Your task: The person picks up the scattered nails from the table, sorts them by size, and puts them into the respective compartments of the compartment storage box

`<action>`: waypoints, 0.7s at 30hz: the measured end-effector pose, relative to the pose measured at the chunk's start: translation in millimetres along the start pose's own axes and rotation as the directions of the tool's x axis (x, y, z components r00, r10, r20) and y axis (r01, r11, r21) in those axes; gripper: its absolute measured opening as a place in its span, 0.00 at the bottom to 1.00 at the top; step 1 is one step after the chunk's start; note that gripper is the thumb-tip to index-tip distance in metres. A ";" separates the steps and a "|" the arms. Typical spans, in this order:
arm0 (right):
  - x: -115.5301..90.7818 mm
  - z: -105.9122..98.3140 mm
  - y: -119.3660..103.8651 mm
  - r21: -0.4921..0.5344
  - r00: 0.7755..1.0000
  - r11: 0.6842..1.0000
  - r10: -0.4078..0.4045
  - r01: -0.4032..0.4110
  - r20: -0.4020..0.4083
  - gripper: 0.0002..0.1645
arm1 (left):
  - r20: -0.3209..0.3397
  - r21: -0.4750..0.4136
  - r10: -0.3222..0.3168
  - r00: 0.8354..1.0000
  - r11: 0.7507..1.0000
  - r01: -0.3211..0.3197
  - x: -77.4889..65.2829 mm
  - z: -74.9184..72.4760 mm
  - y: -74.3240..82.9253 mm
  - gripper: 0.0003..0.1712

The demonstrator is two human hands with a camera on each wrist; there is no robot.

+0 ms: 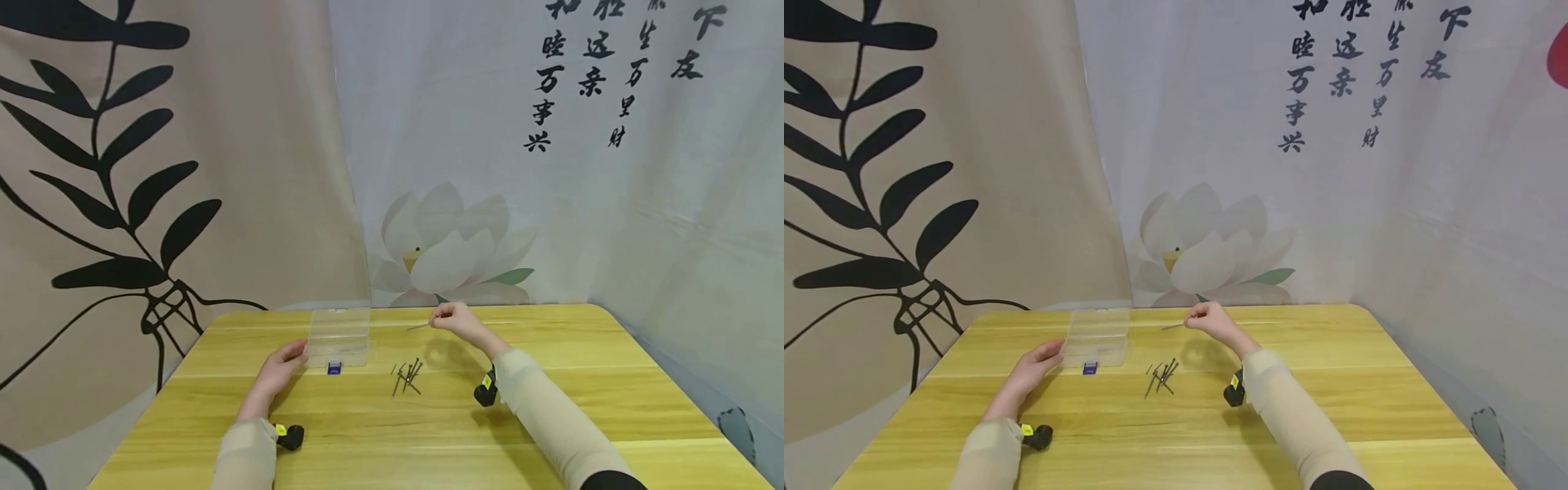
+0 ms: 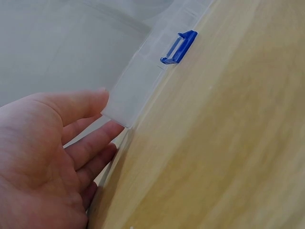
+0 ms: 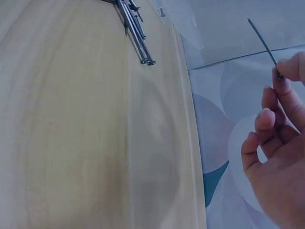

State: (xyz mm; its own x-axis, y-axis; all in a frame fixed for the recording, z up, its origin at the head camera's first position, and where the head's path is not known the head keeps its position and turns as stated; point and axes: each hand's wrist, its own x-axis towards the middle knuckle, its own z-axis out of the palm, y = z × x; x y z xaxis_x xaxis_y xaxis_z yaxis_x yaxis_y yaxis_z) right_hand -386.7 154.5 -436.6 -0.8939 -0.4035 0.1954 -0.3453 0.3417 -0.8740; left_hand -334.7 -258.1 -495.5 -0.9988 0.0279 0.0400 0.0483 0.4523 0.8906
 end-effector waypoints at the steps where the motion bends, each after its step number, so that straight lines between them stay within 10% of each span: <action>1: 0.9 -0.2 -1.0 -0.002 1.000 1.000 0.000 0.000 -0.001 0.08 | 0.000 0.001 0.000 1.000 1.000 0.000 0.3 -0.2 -0.3 0.27; 21: 18.0 4.1 -19.0 -0.062 1.000 0.998 0.022 -0.022 -0.005 0.10 | 0.023 0.012 0.001 1.000 1.000 -0.002 -0.4 -1.9 1.5 0.27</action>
State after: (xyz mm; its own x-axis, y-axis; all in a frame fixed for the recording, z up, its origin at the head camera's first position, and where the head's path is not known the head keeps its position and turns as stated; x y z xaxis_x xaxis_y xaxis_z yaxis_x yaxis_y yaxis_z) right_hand -395.0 137.3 -418.3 -0.9028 -0.3913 0.1786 -0.3424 0.4027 -0.8489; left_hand -334.2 -259.1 -493.4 -0.9983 0.0490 0.0307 0.0499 0.4630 0.8849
